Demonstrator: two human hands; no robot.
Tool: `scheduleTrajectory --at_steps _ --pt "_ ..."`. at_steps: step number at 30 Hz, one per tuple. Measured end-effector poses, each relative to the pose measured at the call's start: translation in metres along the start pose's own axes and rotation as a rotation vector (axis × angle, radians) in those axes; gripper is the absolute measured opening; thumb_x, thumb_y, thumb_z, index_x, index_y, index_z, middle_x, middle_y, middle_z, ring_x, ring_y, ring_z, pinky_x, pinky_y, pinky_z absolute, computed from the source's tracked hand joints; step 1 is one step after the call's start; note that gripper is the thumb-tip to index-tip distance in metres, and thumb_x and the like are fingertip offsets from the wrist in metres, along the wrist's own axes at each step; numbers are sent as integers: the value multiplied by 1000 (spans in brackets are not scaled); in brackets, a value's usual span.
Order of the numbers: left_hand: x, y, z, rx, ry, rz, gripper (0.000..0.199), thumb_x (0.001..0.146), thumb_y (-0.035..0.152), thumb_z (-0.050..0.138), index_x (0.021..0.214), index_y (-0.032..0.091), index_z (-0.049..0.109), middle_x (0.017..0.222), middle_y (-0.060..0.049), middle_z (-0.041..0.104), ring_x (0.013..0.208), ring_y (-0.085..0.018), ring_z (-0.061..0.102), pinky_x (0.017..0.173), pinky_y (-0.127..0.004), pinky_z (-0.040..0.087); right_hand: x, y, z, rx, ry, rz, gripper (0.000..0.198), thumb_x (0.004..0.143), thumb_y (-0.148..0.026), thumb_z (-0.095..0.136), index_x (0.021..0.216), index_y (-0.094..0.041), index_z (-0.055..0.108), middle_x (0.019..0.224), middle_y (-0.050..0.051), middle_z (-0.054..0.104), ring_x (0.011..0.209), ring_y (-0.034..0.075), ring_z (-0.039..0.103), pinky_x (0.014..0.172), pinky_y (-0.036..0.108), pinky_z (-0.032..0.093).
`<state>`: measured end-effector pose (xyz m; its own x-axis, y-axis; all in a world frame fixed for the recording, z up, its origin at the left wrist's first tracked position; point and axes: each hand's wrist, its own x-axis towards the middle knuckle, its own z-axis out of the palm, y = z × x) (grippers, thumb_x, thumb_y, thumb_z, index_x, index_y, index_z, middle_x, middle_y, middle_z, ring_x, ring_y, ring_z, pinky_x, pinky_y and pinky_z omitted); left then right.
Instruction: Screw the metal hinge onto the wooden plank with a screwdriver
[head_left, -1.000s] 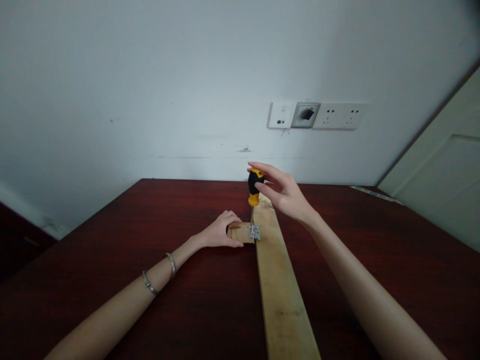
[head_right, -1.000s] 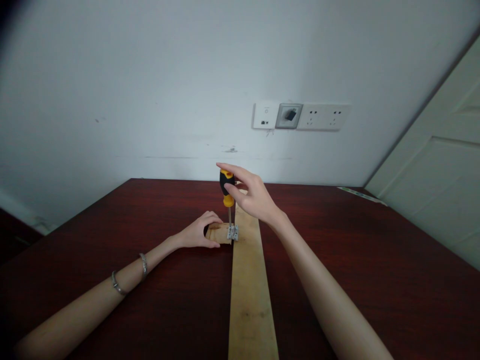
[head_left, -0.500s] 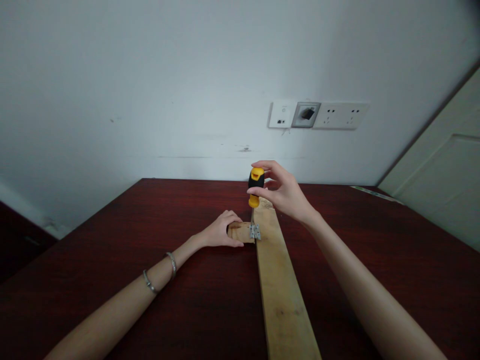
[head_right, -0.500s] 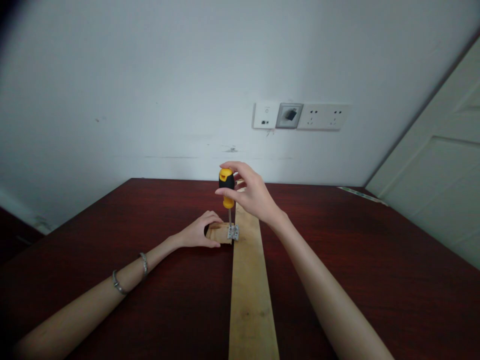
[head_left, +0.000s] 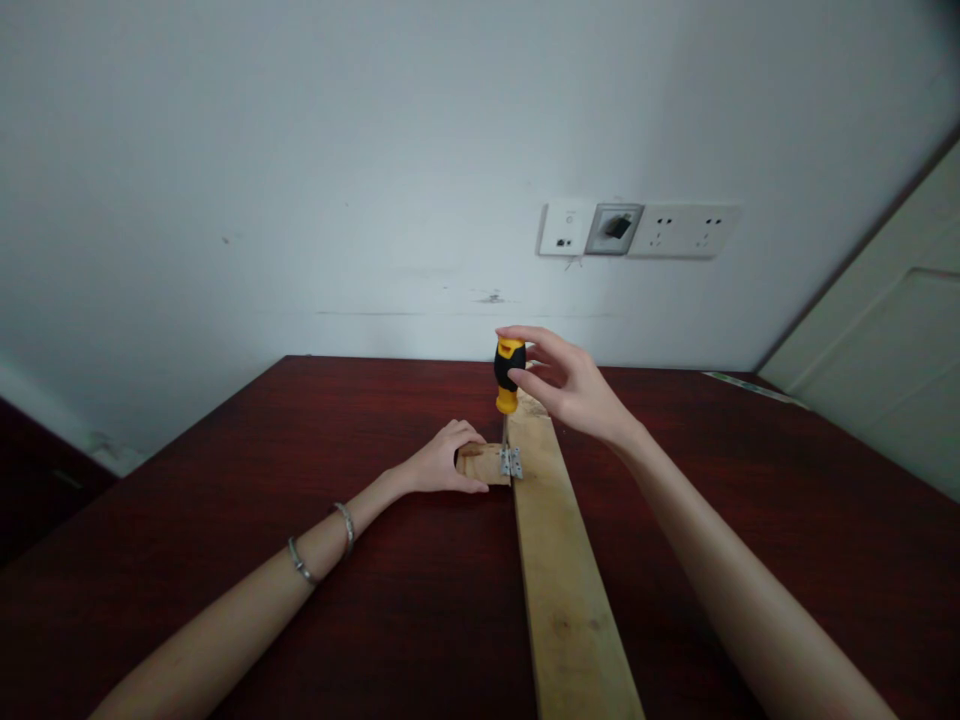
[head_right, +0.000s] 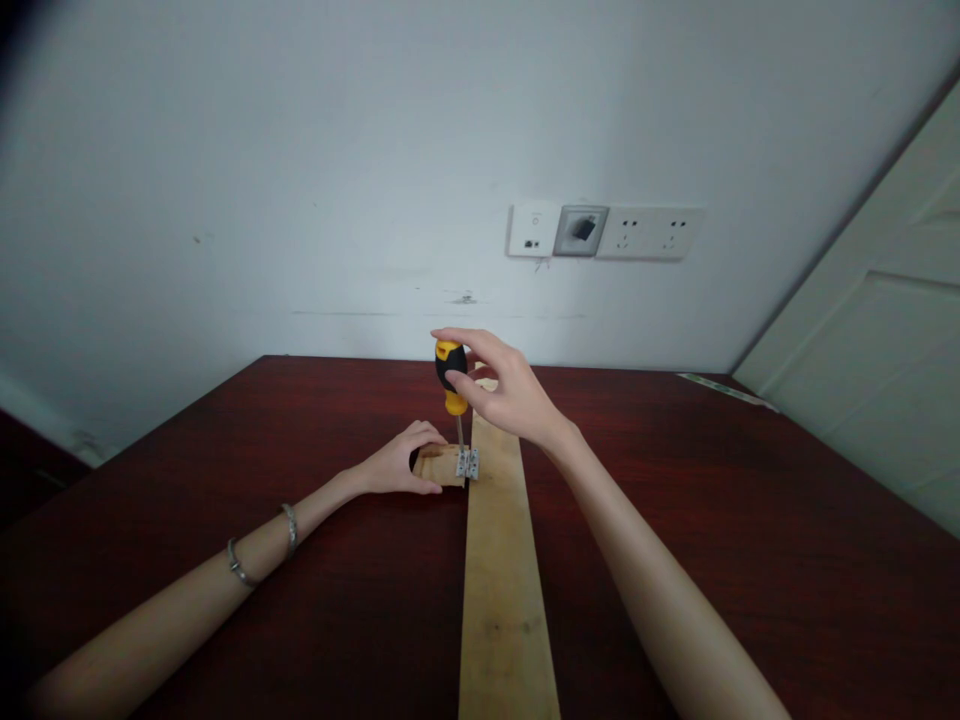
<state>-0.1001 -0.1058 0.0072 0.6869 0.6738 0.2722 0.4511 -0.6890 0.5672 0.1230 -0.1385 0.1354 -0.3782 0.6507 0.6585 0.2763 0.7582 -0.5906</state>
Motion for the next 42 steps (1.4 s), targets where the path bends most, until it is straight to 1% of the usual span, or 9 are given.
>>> scheduleTrajectory --at_steps 4,8,13,19,21,27,30,36,42 --pt "0 -3 1 7 -5 13 63 62 50 81 109 16 59 103 -6 54 98 -22 49 93 -40 43 1 1 -1 -19 9 -3 40 86 -24 60 126 -30 56 124 3 60 97 17 60 83 36 56" --pt "0 -5 2 7 0 8 64 62 50 81 110 15 59 104 -7 53 99 -22 49 94 -40 43 3 5 1 -39 41 -11 39 81 -33 68 119 -29 59 116 3 61 92 17 60 77 34 57" --pt "0 -3 2 0 3 1 62 61 49 82 109 17 59 103 -6 53 99 -22 50 94 -40 43 3 5 4 -20 55 -8 40 77 -36 72 115 -29 59 115 3 58 99 19 59 79 33 56" --pt "-1 -1 0 0 -2 -6 62 61 50 81 109 16 60 102 -6 54 98 -22 50 94 -40 43 2 -6 -6 93 -77 73 42 85 -26 60 126 -30 55 123 4 56 98 18 61 87 37 55" --pt "-1 0 0 0 -2 -11 62 61 49 81 109 16 60 102 -6 54 98 -22 50 95 -41 42 2 -8 -8 80 -79 66 43 84 -24 60 127 -31 55 124 3 57 101 19 60 89 38 54" --pt "0 -1 0 -10 -3 -10 62 60 48 82 109 18 60 103 -5 54 100 -23 50 95 -40 43 4 -2 -2 20 -14 44 43 76 -35 71 116 -28 58 117 4 58 104 22 56 79 35 56" --pt "0 -1 0 -7 -5 -9 62 60 48 82 109 17 60 103 -6 54 100 -22 50 95 -40 43 4 1 3 89 -1 41 43 76 -35 73 115 -28 57 116 3 57 101 20 57 84 37 55" --pt "0 0 0 -12 -1 -13 61 61 48 82 108 16 60 102 -6 53 99 -22 50 94 -40 43 4 -4 0 192 -92 73 42 85 -26 60 127 -28 52 122 4 56 108 20 58 94 40 50" --pt "0 -1 1 -15 4 -8 61 60 49 82 108 17 60 103 -6 53 99 -23 49 95 -41 42 4 4 5 112 9 92 49 80 -34 68 126 -29 52 119 4 57 102 20 59 85 38 55"
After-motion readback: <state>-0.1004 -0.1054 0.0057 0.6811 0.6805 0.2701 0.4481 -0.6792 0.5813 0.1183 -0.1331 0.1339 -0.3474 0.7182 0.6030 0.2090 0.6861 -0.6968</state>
